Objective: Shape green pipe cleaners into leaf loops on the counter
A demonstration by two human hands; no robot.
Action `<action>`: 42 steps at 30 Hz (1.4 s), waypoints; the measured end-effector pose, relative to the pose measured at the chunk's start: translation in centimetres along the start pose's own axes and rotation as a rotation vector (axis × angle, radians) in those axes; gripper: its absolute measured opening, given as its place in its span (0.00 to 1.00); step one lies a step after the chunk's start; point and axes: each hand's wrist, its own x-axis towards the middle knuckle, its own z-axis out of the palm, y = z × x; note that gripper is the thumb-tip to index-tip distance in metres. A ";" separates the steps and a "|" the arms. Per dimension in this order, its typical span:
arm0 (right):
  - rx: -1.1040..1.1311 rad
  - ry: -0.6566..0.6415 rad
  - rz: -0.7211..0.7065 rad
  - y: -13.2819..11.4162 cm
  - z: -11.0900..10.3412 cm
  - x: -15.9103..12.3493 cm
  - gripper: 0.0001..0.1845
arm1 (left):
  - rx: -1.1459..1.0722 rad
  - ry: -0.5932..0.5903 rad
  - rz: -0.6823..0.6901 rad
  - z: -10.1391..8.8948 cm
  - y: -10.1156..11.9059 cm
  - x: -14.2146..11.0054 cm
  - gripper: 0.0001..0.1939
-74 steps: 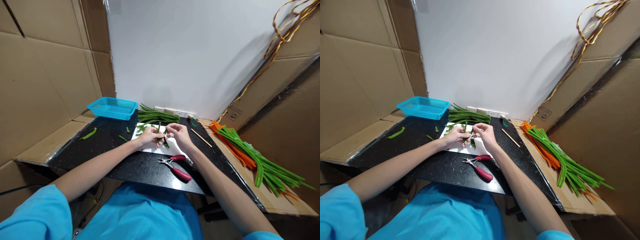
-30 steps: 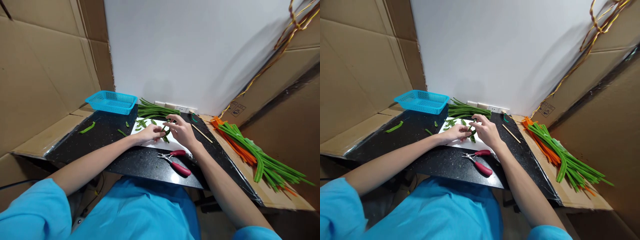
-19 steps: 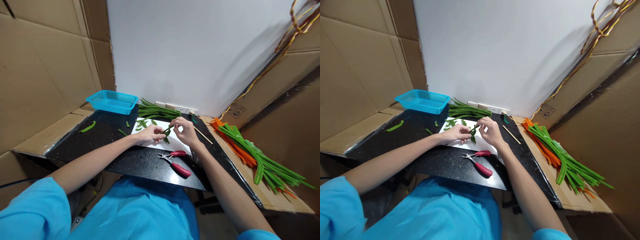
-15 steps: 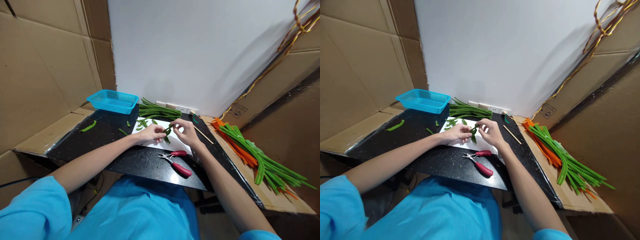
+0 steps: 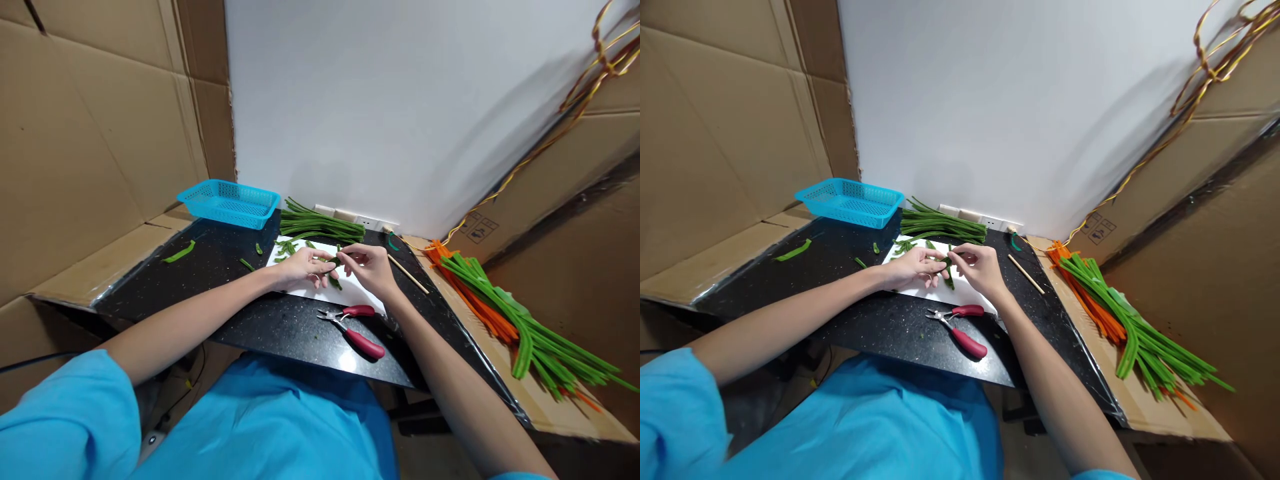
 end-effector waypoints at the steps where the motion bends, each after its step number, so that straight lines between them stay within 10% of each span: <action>1: 0.035 -0.021 0.025 0.1 0.1 0.0 0.20 | 0.032 0.001 -0.006 0.0 0.0 0.0 0.29; 13: 0.265 -0.017 0.130 0.2 0.4 0.6 0.24 | 0.046 0.093 0.002 0.4 0.0 0.2 0.18; 42: -0.160 0.094 -0.197 0.0 1.2 -0.1 0.08 | -0.087 0.158 0.047 0.5 0.4 0.1 0.12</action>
